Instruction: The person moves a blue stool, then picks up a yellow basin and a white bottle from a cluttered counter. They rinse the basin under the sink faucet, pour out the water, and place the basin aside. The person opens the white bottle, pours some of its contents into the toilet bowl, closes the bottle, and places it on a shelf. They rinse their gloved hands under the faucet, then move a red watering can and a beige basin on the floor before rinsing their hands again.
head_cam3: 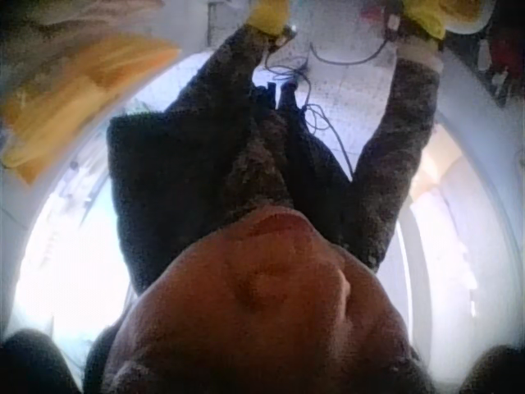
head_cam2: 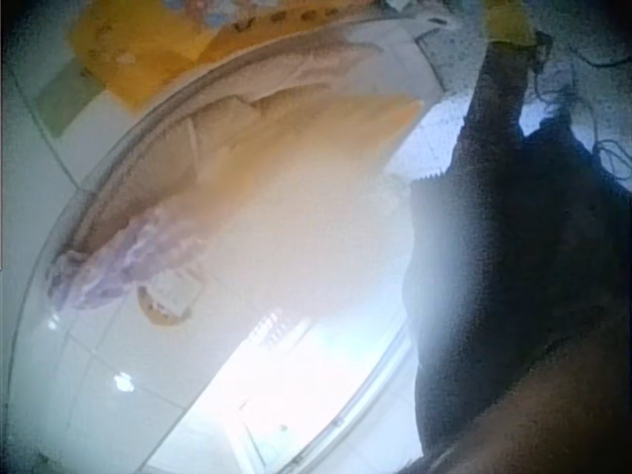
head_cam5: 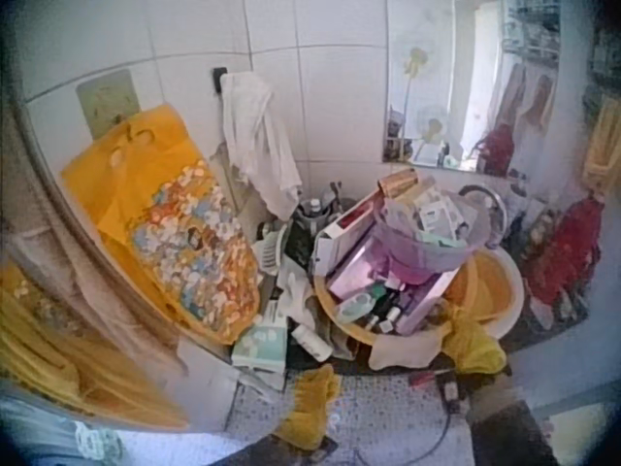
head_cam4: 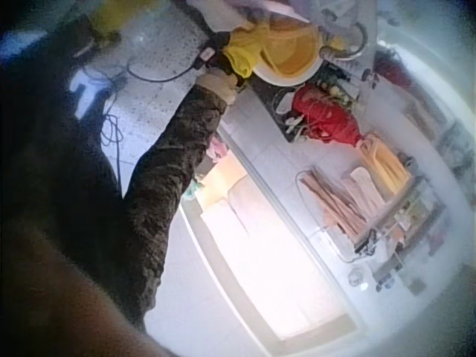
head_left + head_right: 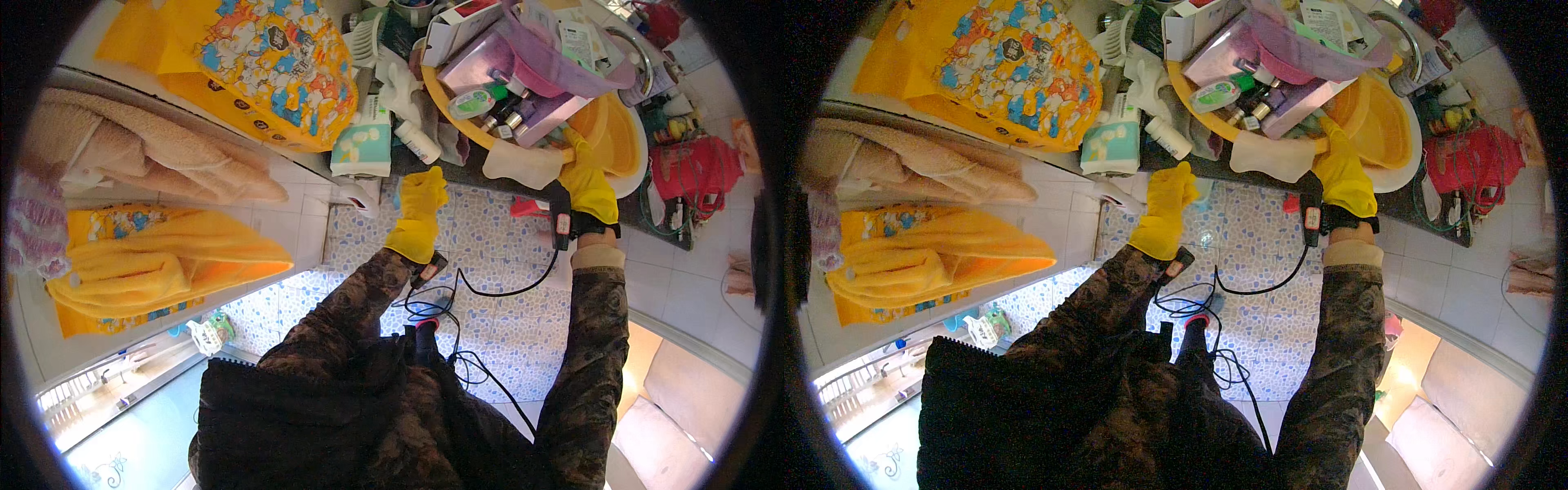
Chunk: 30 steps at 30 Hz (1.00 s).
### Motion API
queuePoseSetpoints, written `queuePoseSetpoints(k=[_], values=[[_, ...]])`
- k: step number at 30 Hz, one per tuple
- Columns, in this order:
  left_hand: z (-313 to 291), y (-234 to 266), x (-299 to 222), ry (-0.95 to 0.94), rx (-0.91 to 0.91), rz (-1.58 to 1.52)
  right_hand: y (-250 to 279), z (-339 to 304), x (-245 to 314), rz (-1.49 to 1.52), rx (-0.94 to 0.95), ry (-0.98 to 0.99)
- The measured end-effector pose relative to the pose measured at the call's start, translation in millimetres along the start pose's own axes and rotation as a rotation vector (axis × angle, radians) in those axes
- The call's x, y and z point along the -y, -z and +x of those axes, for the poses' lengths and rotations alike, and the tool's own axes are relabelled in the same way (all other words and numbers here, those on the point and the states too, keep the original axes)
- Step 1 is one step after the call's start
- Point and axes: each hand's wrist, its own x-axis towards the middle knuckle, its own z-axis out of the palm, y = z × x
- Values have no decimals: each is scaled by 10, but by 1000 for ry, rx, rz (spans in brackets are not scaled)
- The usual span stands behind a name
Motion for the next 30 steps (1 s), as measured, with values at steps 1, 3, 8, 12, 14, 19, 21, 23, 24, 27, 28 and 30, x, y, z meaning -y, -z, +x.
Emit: queuePoseSetpoints(k=[1, 3, 8, 12, 14, 19, 21, 23, 24, 27, 28, 30], values=[[-23, -11, -20, 12, -55, 11, 1, -1, -2, 69, -38, -31], [-106, -115, -53, -36, -55, 1, -13, 25, -64, -213, 13, 116], [-93, -578, -345, -118, 150, -150, -68, 109, -436, -286, 22, 53], [204, -900, -511, 28, 182, -26, -150, 62, -567, -246, -45, 104], [369, -978, -505, 1, 172, 18, -182, 19, -518, -187, -63, 92], [500, -1022, -373, -36, 65, 138, -103, -236, -247, -66, -98, 31], [391, -1118, -300, -88, 64, 178, 29, -428, -140, -175, -149, 44], [58, -1136, -188, -112, 150, 121, 174, -739, -46, 292, -188, -72], [-38, -1185, -193, -119, 89, 375, 253, -901, -6, 457, -186, -71], [-635, -1203, -61, -121, 452, 11, 509, -1498, 20, 539, -269, -249], [-785, -1188, -48, 66, 516, -123, 590, -1743, -12, 558, -286, -251], [-1058, -1109, -6, 366, 577, -83, 729, -2341, -130, 780, -322, -378]])
